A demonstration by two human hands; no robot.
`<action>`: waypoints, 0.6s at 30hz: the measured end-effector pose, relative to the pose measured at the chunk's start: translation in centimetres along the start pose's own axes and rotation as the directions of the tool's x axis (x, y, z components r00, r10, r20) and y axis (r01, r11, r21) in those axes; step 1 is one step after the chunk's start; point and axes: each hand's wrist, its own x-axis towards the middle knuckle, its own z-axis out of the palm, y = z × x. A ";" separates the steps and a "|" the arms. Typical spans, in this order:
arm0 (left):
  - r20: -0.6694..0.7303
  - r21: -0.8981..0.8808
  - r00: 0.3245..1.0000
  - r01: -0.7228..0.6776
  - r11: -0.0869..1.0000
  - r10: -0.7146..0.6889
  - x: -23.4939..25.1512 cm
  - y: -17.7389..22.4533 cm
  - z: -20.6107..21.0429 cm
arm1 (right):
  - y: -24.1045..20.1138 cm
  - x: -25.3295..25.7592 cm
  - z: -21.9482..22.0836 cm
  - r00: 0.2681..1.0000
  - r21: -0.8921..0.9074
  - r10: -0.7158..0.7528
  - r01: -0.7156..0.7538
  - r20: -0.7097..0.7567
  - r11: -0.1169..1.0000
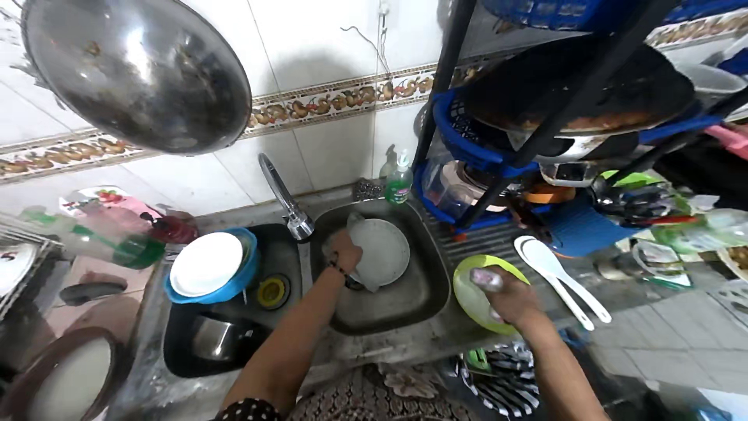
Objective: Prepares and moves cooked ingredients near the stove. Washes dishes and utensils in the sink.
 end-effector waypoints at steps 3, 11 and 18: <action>-0.002 0.133 0.997 -0.083 0.988 0.084 -2.6 0.5 -0.7 | -1.6 -0.9 0.4 0.996 0.057 -0.085 0.086 -0.026 0.995; -0.069 -0.489 0.992 -0.128 0.863 0.108 -4.0 -7.2 -0.9 | -7.5 0.5 5.9 0.981 0.337 -0.141 0.089 0.132 0.937; 0.018 -0.810 0.997 -0.026 0.585 0.070 -6.9 -11.2 0.4 | -13.7 2.5 13.7 0.985 0.045 -0.141 0.137 0.097 0.990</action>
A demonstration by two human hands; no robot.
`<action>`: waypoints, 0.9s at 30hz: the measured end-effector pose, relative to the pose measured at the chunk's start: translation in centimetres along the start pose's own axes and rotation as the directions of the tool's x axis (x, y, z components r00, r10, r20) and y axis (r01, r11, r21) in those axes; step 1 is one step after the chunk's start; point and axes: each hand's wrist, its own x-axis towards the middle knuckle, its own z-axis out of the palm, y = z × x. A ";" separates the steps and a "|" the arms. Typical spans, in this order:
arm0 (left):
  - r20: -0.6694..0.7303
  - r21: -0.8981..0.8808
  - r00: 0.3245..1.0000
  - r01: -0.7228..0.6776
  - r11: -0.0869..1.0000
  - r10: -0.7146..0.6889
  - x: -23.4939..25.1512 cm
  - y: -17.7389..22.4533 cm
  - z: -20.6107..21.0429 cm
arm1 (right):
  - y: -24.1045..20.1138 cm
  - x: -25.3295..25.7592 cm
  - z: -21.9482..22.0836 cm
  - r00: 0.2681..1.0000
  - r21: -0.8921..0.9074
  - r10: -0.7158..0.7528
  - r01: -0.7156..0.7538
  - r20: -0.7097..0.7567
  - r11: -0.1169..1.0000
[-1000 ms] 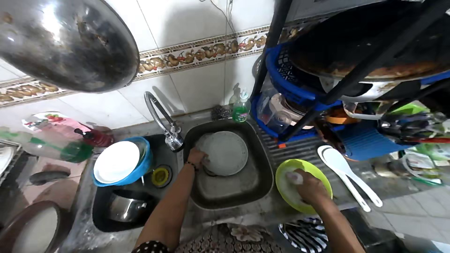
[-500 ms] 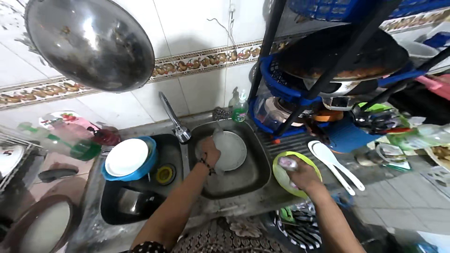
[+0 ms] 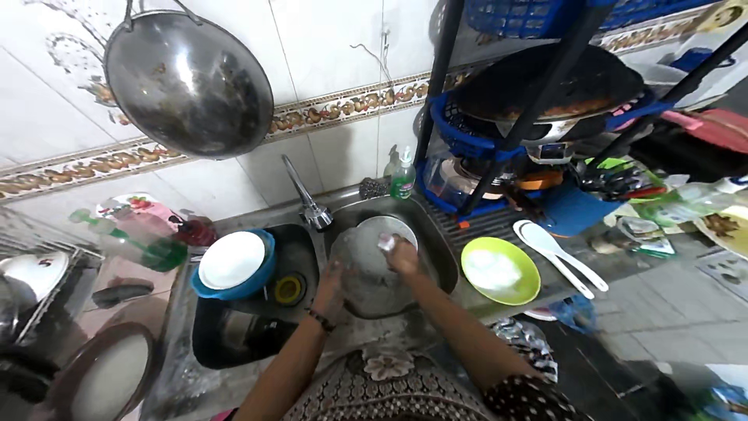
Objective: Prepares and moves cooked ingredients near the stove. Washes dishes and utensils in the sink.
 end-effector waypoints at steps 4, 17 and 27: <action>-0.002 0.002 1.000 -0.021 1.000 0.021 -0.5 -0.9 0.0 | -2.3 0.3 4.9 0.973 -0.005 -0.228 0.228 -0.023 0.974; -0.043 -0.153 0.992 -0.127 0.980 0.121 0.6 -0.7 -1.3 | -0.6 -1.2 3.5 0.922 -0.265 -0.362 0.386 0.137 0.883; -0.124 -0.037 0.972 -0.207 0.978 0.201 0.3 -0.8 -3.1 | 0.4 -0.7 3.9 0.938 -0.288 -0.337 0.347 0.084 0.893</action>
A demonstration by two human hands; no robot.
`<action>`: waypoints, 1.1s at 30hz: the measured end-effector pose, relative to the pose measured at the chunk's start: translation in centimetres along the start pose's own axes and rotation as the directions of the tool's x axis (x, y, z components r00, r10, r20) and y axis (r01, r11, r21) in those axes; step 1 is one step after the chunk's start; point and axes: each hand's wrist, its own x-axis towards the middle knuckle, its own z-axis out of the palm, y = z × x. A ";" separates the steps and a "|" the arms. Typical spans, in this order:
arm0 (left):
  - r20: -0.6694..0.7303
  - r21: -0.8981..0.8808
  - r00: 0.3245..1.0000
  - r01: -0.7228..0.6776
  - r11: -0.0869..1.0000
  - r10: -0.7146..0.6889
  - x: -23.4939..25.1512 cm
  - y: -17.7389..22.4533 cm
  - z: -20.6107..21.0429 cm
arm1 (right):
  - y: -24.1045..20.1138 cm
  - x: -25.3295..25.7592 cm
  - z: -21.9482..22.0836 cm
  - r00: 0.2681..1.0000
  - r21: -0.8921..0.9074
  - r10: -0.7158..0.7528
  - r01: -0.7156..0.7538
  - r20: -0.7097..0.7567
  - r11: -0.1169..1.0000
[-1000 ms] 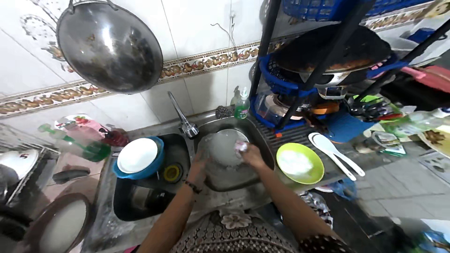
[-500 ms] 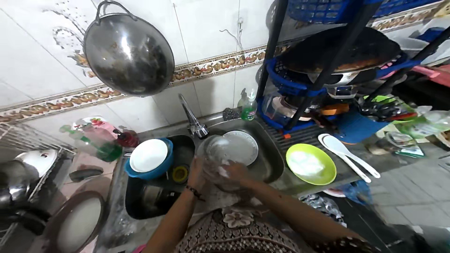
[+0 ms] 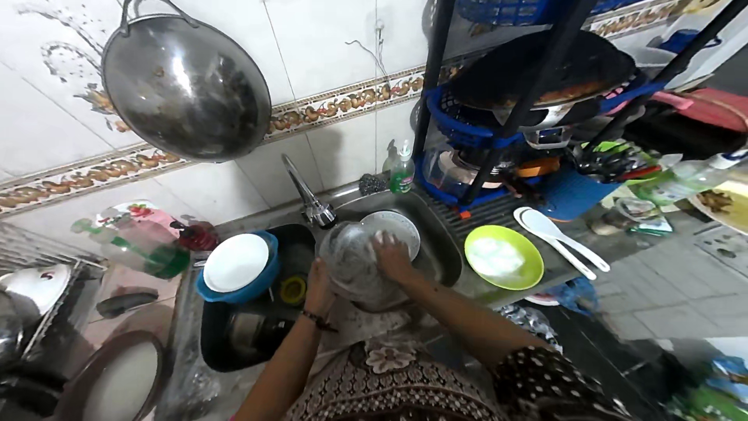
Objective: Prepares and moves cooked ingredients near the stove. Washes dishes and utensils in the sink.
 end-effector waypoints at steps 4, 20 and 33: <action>0.072 0.041 0.995 0.065 0.997 -0.068 -0.5 -0.1 1.0 | -3.4 3.2 0.3 0.991 0.105 0.132 -0.131 -0.002 0.986; 0.002 -0.102 0.998 0.069 0.992 -0.069 2.1 0.3 -0.8 | 3.3 -1.8 -1.3 0.976 -0.008 -0.203 0.203 -0.072 0.979; -0.012 -0.073 0.994 0.106 0.992 -0.107 3.2 0.7 4.9 | 4.1 1.1 -3.3 0.822 0.968 0.556 -0.223 0.124 0.114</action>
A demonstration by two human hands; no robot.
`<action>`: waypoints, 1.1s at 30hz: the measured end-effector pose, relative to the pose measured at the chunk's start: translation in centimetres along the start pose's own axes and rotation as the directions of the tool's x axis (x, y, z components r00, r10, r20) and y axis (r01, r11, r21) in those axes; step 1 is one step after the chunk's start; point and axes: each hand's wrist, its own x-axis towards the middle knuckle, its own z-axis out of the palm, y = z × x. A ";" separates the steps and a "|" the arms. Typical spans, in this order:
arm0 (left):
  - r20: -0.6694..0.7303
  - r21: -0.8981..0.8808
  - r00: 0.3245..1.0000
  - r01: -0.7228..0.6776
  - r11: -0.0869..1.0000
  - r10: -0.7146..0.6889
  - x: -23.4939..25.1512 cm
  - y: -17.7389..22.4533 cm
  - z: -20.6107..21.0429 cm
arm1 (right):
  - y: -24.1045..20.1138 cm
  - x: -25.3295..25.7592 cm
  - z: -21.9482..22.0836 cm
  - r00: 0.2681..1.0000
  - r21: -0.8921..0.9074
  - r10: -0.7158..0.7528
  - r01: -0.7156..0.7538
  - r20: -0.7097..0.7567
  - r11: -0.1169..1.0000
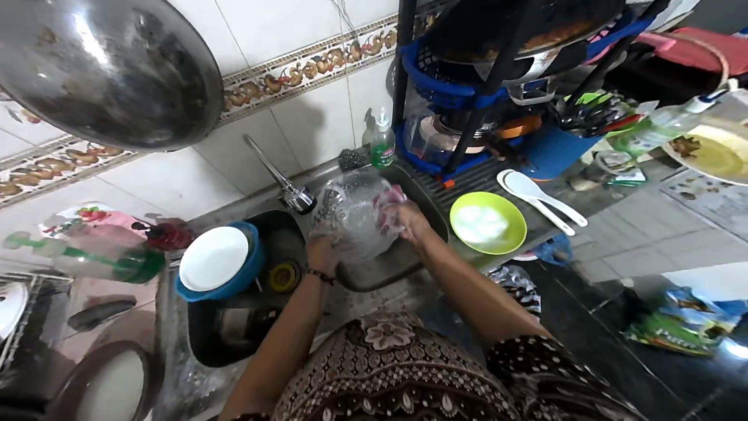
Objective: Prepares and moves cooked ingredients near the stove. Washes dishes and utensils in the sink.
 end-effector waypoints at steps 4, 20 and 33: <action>-0.020 -0.174 1.000 -0.012 0.985 0.009 0.3 -2.1 3.9 | 1.9 -3.6 2.6 0.974 0.226 -0.115 0.158 -0.194 0.961; 0.426 0.078 0.902 0.038 0.996 -0.068 5.4 1.9 0.5 | -6.7 -0.7 -4.3 0.990 -0.578 -0.082 0.134 0.115 0.805; 0.591 0.559 0.798 -0.302 0.772 -0.116 6.8 3.7 -0.6 | -12.2 3.7 1.9 0.748 -0.786 0.286 0.482 0.599 0.387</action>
